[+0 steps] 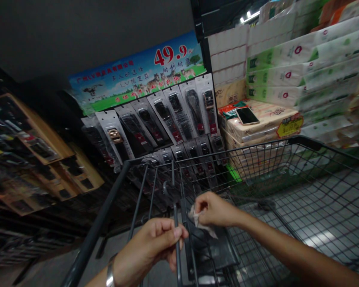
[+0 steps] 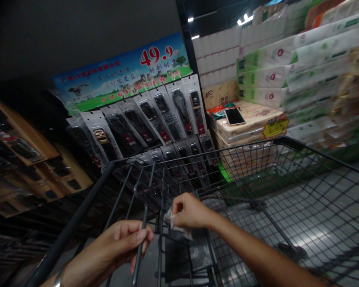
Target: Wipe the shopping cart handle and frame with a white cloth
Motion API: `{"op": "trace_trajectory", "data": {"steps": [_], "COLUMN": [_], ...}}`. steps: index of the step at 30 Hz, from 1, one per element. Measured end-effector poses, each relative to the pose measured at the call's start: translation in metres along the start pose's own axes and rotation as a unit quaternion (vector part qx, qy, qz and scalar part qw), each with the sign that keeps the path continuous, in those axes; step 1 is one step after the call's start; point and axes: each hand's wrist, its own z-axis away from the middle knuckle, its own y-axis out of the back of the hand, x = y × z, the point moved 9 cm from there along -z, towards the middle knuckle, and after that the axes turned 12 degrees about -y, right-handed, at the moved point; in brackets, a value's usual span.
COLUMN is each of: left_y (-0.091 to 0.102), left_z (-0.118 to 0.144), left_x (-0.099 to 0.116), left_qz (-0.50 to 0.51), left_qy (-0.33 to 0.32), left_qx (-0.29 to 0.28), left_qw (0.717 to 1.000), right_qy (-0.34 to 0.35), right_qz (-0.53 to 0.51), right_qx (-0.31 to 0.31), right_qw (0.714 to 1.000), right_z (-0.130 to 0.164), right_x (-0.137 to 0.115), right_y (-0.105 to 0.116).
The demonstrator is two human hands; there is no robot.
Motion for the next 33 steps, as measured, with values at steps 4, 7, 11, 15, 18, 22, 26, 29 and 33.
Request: {"op": "trace_trajectory", "data": {"steps": [4,7,11,15,18,22,26,29,33], "left_y": [0.0,0.001,0.004,0.005,0.005,0.003,0.005,0.005,0.004], "left_z": [0.001,0.001,0.001,0.0,0.001,0.001,0.001,0.001,0.002], "left_x": [0.003,0.003,0.0,-0.003,-0.004,-0.002,-0.001,-0.001,-0.001], "left_qz": [-0.013,-0.017,-0.007,0.01,0.001,-0.02,-0.033,-0.026,-0.019], "left_qy": [-0.005,-0.002,-0.005,-0.005,-0.007,-0.006,0.0,0.004,-0.001], "left_qx": [0.001,0.003,0.005,-0.007,-0.013,-0.016,-0.003,-0.009,-0.018], "left_qw": [1.0,1.0,1.0,1.0,1.0,1.0,0.999,1.0,1.0], "right_qy": [-0.017,0.002,0.067,0.088,0.028,-0.089,-0.144,-0.158,-0.086], "right_qz": [0.176,0.083,-0.065,-0.016,0.085,0.215,0.169,-0.012,-0.251], "right_qx": [0.081,0.198,0.169,0.12,0.123,0.111,0.103,0.054,-0.033], "right_qw": [0.981,0.977,0.981,0.989,0.988,0.966,0.97,0.986,0.963], "right_z": [0.003,0.006,0.006,0.003,-0.004,-0.007,-0.008,-0.011,-0.004], "right_x": [0.003,-0.01,-0.025,-0.014,0.018,0.057,0.062,0.05,0.005], "right_y": [0.019,0.044,0.032,0.003,-0.004,-0.001,0.002,-0.006,-0.01]}}
